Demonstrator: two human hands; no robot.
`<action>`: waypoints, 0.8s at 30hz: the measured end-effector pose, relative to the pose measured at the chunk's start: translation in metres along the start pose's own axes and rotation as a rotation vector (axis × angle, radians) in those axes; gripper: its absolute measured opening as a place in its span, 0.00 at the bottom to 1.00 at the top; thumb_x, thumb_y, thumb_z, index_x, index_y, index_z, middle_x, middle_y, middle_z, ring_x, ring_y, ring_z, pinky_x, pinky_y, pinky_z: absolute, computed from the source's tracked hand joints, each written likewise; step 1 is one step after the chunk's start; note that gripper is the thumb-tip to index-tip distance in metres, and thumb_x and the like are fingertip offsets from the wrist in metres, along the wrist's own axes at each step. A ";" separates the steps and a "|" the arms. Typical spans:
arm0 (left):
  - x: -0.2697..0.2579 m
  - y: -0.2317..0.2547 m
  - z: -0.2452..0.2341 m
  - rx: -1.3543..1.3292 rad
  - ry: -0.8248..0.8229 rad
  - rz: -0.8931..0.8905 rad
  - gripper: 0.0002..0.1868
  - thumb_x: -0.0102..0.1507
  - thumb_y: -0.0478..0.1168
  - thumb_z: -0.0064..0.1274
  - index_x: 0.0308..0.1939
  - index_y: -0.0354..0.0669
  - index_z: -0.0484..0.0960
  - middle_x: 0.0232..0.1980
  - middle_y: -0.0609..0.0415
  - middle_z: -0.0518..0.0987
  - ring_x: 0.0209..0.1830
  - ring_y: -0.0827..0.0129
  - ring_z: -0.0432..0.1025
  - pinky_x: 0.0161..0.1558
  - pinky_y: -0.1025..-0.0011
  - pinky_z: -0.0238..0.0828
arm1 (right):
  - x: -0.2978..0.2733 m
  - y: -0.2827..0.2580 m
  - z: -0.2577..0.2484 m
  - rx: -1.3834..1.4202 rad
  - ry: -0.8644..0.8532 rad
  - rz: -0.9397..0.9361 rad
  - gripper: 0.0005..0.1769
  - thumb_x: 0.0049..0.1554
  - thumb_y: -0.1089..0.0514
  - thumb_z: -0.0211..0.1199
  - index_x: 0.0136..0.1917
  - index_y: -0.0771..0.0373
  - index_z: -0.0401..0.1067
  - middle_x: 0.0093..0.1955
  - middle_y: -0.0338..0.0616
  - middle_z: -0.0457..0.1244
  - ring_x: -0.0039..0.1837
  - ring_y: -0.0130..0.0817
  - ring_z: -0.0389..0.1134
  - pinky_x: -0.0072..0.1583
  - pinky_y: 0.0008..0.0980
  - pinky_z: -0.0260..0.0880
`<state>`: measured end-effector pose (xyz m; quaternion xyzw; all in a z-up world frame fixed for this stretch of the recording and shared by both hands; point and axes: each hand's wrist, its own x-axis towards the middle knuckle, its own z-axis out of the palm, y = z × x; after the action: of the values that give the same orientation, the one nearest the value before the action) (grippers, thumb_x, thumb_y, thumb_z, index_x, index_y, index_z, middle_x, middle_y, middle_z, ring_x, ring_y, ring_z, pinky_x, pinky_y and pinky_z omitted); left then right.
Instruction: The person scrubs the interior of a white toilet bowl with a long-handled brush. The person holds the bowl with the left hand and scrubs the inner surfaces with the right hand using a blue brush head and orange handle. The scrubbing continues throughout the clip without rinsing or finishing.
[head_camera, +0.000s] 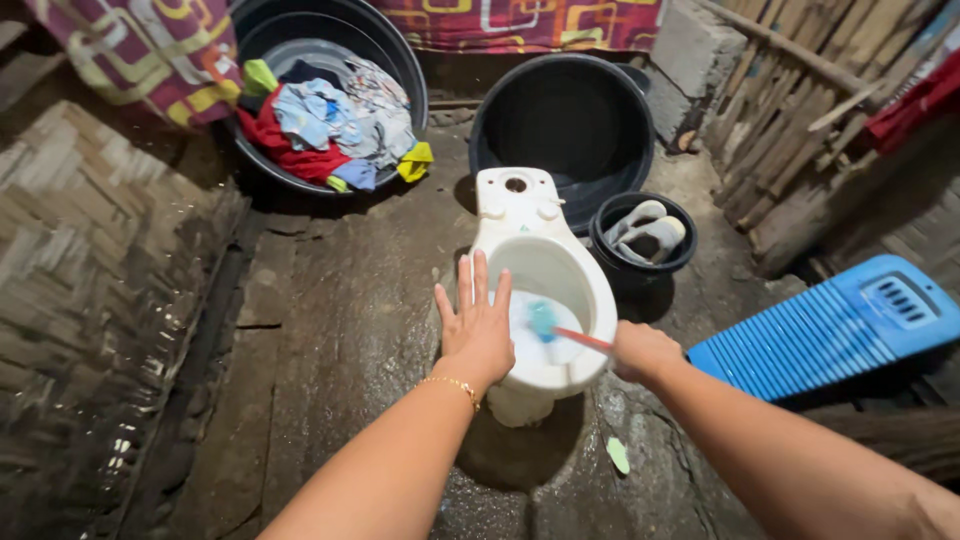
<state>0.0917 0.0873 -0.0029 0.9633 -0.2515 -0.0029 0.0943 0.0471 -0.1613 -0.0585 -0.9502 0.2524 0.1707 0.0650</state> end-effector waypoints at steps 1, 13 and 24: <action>0.000 -0.001 -0.002 0.028 0.012 -0.010 0.52 0.55 0.42 0.61 0.79 0.48 0.48 0.83 0.39 0.30 0.83 0.46 0.24 0.74 0.35 0.29 | -0.001 0.006 0.001 -0.021 0.044 -0.003 0.19 0.58 0.53 0.62 0.60 0.58 0.76 0.62 0.54 0.69 0.64 0.52 0.71 0.63 0.49 0.72; 0.000 0.017 0.010 0.035 0.027 -0.052 0.52 0.56 0.44 0.62 0.79 0.50 0.49 0.83 0.39 0.30 0.83 0.46 0.24 0.74 0.33 0.30 | -0.017 -0.011 -0.010 0.056 -0.110 -0.271 0.18 0.55 0.54 0.59 0.57 0.51 0.81 0.56 0.52 0.71 0.60 0.47 0.73 0.60 0.42 0.71; 0.028 -0.032 0.008 0.115 -0.033 0.033 0.53 0.56 0.44 0.63 0.79 0.49 0.47 0.83 0.38 0.29 0.83 0.47 0.24 0.74 0.35 0.30 | 0.037 -0.007 0.034 0.002 0.034 0.012 0.18 0.58 0.52 0.59 0.57 0.61 0.77 0.57 0.55 0.70 0.60 0.51 0.72 0.60 0.46 0.72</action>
<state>0.1309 0.0994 -0.0154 0.9627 -0.2685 -0.0030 0.0346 0.0707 -0.1652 -0.1036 -0.9514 0.2592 0.1547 0.0609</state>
